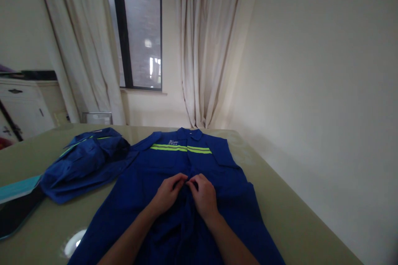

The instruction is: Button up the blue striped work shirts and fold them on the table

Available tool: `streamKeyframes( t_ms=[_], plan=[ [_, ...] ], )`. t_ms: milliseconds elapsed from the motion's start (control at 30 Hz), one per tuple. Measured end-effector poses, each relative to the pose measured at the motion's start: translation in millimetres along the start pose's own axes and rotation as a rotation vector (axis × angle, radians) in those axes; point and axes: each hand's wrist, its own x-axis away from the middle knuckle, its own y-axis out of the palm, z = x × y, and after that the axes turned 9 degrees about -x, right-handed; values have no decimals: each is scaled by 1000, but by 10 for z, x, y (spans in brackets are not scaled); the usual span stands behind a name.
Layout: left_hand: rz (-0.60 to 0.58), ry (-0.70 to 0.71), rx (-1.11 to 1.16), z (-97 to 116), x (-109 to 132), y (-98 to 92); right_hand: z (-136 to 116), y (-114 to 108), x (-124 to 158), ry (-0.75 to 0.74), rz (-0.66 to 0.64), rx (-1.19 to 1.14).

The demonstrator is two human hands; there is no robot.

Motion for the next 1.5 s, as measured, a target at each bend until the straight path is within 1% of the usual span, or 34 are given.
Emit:
streamKeyframes(
  t_ms=[100, 200, 267, 333, 467, 633, 700, 767, 833, 867, 900, 967, 1033, 1067, 1167, 1233, 1333, 1433, 1500],
  plan=[
    [-30, 27, -129, 72, 42, -5, 25, -5, -6, -1, 33, -25],
    [-47, 30, -374, 175, 100, -12, 37, -6, -15, -27, -16, 2],
    [-54, 26, -531, 216, 138, -12, 25, -7, -27, 14, -69, 76],
    [-82, 14, -621, 229, 168, -6, 4, -15, -43, 79, -95, 137],
    [-154, -17, -666, 262, 206, 34, -32, -73, -51, 159, -119, 210],
    [-213, -23, -697, 443, 344, 86, -75, -154, -28, 197, -124, 321],
    [-242, 2, -705, 536, 415, 50, -114, -153, -51, 224, -144, 369],
    [-274, 47, -716, 625, 440, -29, -161, -127, -91, 246, -168, 415],
    [-316, 77, -737, 697, 382, -119, -193, -84, -126, 222, -156, 439],
    [-326, 60, -753, 723, 321, -154, -197, -61, -135, 193, -138, 435],
    [-320, 16, -772, 737, 245, -174, -191, -38, -137, 159, -120, 420],
    [-266, -105, -806, 729, 76, -155, -151, 4, -124, 99, -104, 384],
    [-184, -191, -824, 671, -60, -63, -87, 35, -103, 70, -111, 351],
    [-139, -200, -830, 627, -102, 0, -52, 48, -95, 73, -113, 331],
    [-15, -130, -802, 464, -122, 179, 38, 77, -99, 132, -69, 229],
    [33, -69, -732, 361, -89, 244, 75, 93, -124, 181, -14, 136],
    [65, -51, -613, 251, -53, 268, 111, 116, -167, 199, 87, -40],
    [88, -52, -566, 197, -51, 268, 141, 139, -185, 158, 174, -229],
    [78, -37, -564, 188, -60, 267, 160, 147, -182, 113, 201, -311]
  ],
)
